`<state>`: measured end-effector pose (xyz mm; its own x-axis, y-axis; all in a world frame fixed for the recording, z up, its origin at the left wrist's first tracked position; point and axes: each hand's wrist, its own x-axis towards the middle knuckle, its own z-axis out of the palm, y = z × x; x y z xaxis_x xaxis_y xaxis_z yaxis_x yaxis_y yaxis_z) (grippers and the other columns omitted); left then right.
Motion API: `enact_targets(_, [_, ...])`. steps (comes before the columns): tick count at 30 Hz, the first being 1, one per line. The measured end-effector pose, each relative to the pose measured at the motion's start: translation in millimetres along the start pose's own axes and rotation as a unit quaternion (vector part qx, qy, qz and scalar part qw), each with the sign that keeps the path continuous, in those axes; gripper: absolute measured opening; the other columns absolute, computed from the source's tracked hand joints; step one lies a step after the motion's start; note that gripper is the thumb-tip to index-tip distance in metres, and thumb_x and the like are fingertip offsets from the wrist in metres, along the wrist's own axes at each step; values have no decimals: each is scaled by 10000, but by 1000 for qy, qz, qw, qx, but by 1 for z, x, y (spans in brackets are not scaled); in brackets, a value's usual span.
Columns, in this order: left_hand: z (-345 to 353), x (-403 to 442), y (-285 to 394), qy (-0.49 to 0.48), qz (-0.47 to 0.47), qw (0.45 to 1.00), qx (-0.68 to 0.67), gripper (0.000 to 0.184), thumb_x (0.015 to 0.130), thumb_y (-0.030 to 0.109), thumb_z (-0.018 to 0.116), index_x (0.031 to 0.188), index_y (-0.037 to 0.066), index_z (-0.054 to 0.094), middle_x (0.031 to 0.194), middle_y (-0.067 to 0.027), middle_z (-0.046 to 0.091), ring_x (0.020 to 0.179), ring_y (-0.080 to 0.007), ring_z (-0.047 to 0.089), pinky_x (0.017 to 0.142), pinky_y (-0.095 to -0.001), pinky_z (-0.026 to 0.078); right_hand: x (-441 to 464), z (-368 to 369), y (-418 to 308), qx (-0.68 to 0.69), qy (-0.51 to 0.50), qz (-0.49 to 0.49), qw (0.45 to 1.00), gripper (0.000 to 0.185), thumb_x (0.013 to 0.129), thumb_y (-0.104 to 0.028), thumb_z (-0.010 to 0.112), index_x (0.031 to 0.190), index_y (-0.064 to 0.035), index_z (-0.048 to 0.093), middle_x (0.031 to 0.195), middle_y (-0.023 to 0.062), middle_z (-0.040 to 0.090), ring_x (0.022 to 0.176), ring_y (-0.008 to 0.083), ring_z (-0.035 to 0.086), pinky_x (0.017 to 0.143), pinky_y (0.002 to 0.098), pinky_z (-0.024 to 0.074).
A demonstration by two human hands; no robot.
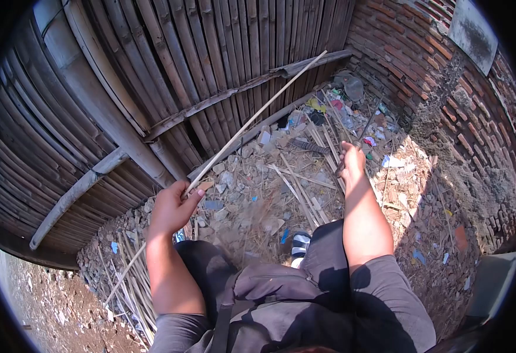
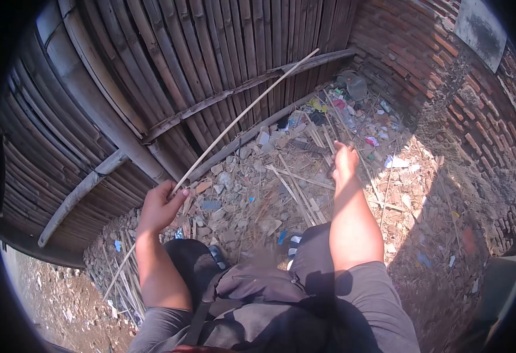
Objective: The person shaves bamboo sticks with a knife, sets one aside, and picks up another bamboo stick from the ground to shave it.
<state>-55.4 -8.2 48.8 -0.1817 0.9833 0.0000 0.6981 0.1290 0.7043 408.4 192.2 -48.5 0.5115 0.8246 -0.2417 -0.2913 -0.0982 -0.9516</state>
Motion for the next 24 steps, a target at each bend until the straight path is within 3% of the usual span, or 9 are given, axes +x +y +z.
enact_targets(2, [-21,-21,-20,59,19,997,-39,298,972,283,765,998,-2,684,720,-2,606,669,-77,514,597,-279,423,-11,-6,-29,63,12,-15,998,131,955,-185,733,924,-132,617,688,-36,534,564,101,519,505,289,417])
enact_targets(5, [-64,-80,-56,135,-17,991,21,267,957,250,761,979,-4,684,661,-114,630,592,-186,546,599,-374,464,-64,-30,-83,58,-7,-96,994,168,955,-183,745,941,-121,590,724,-31,558,603,95,533,542,282,443])
enact_targets(7, [-79,-128,-99,180,-44,980,69,261,956,234,751,964,-10,661,645,-137,603,566,-233,524,578,-391,448,-77,-79,-95,-30,-83,-187,978,165,950,-166,748,956,-110,592,726,-29,558,593,92,532,538,272,436])
enact_targets(13, [-49,-290,-260,234,-90,960,124,306,975,220,728,926,-60,618,637,-130,582,540,-246,492,528,-394,397,-138,-233,-85,-319,-83,-185,926,168,893,-147,790,936,-75,644,728,-22,592,579,90,536,552,272,447])
enact_targets(14, [-41,-313,-264,197,-194,952,131,305,969,224,741,950,-63,638,621,-113,565,548,-233,481,530,-396,392,-148,-254,-77,-341,-70,-172,922,170,894,-148,791,933,-73,644,717,-25,589,574,90,534,546,278,447])
enact_targets(16, [-17,-363,-306,183,-199,922,277,506,890,352,797,1247,28,642,1059,-225,678,910,-376,665,819,-477,531,-165,-294,-59,-364,-57,-150,917,183,894,-155,801,919,-66,644,700,-28,594,565,91,534,530,291,445])
enact_targets(17, [-6,-379,-304,107,-323,863,373,737,828,451,819,1410,86,553,1332,-260,595,1165,-465,619,1009,-522,506,-169,-314,-45,-367,-45,-156,916,186,894,-157,808,908,-58,651,706,-23,609,571,90,541,527,293,440])
enact_targets(19, [2,-390,-313,0,-447,867,219,868,817,505,823,1493,74,491,1413,-284,548,1324,-472,543,1110,-535,453,-177,-345,-23,-399,-26,-151,904,191,889,-155,815,896,-49,656,707,-20,617,585,86,545,534,291,443])
enact_targets(24, [45,-393,-345,-49,-376,909,172,860,846,486,821,1471,-18,512,1375,-338,602,1310,-466,578,1126,-478,461,-184,-374,33,-346,-39,-92,933,189,855,-145,821,938,-31,696,739,-6,641,647,106,566,607,313,475])
